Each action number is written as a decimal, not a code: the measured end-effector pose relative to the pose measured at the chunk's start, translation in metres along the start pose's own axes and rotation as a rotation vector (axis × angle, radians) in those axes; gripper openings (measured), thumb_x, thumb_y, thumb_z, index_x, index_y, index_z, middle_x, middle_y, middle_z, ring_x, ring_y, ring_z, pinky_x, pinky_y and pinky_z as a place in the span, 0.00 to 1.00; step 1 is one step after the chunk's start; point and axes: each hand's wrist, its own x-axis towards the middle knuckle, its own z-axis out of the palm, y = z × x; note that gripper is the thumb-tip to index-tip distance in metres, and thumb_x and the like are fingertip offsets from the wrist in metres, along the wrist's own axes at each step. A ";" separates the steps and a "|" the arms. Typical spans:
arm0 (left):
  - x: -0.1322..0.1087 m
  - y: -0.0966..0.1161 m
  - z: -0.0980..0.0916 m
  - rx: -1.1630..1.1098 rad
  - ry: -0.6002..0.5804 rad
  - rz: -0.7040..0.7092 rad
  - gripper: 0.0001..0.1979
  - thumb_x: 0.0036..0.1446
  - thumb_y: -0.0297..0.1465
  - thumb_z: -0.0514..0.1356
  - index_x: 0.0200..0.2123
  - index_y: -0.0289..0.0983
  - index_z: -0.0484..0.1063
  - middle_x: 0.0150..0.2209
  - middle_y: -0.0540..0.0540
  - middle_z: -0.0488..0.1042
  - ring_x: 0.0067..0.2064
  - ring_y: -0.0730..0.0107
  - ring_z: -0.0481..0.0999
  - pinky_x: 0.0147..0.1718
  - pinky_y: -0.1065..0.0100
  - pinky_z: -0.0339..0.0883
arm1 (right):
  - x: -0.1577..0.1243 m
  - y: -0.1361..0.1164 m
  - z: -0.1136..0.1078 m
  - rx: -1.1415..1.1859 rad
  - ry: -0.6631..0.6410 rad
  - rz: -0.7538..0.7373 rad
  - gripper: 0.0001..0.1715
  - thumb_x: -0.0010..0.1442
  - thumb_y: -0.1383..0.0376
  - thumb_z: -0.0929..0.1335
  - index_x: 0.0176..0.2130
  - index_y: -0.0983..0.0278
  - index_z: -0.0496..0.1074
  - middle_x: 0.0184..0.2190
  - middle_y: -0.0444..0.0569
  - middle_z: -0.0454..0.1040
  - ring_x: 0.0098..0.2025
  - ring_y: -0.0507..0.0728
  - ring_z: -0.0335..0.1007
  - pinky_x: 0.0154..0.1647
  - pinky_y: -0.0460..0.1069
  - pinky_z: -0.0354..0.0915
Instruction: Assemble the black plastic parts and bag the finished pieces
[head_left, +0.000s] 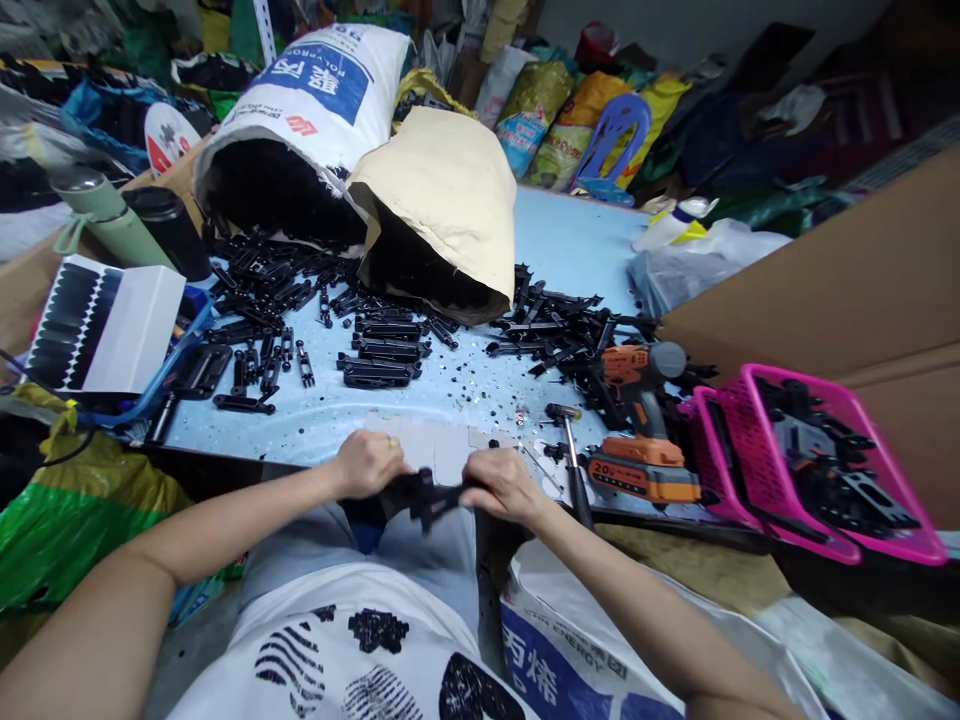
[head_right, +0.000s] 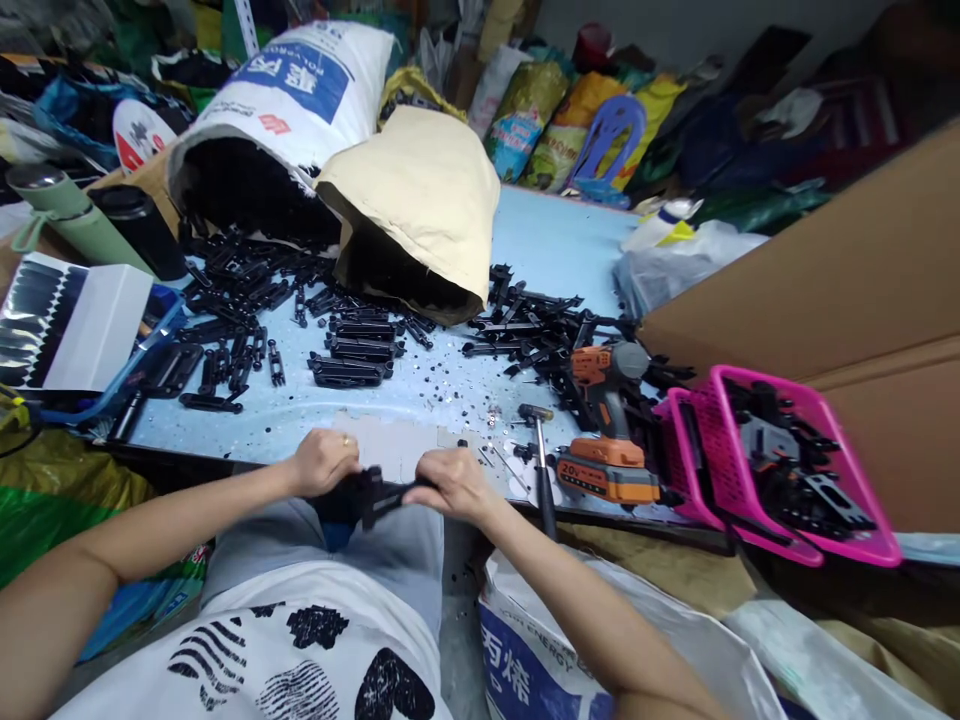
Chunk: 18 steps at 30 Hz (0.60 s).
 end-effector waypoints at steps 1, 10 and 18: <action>-0.003 0.014 -0.008 -0.139 0.054 0.038 0.28 0.67 0.40 0.38 0.22 0.35 0.66 0.19 0.47 0.67 0.23 0.73 0.66 0.24 0.71 0.57 | 0.004 -0.013 -0.006 0.156 0.019 -0.044 0.34 0.64 0.43 0.53 0.23 0.64 0.64 0.16 0.44 0.62 0.19 0.50 0.58 0.22 0.47 0.50; -0.012 0.083 -0.009 -0.459 0.448 0.113 0.31 0.65 0.48 0.33 0.35 0.36 0.69 0.25 0.45 0.70 0.28 0.70 0.70 0.28 0.69 0.64 | 0.031 -0.079 0.084 0.786 0.710 0.118 0.33 0.60 0.39 0.47 0.41 0.57 0.63 0.36 0.50 0.69 0.37 0.58 0.69 0.38 0.55 0.66; -0.022 -0.014 0.019 0.436 0.244 0.068 0.25 0.58 0.48 0.53 0.51 0.39 0.70 0.39 0.40 0.74 0.45 0.58 0.71 0.42 0.60 0.65 | 0.116 0.080 0.086 0.251 0.457 0.290 0.27 0.61 0.46 0.57 0.49 0.60 0.65 0.54 0.54 0.64 0.59 0.62 0.56 0.60 0.60 0.53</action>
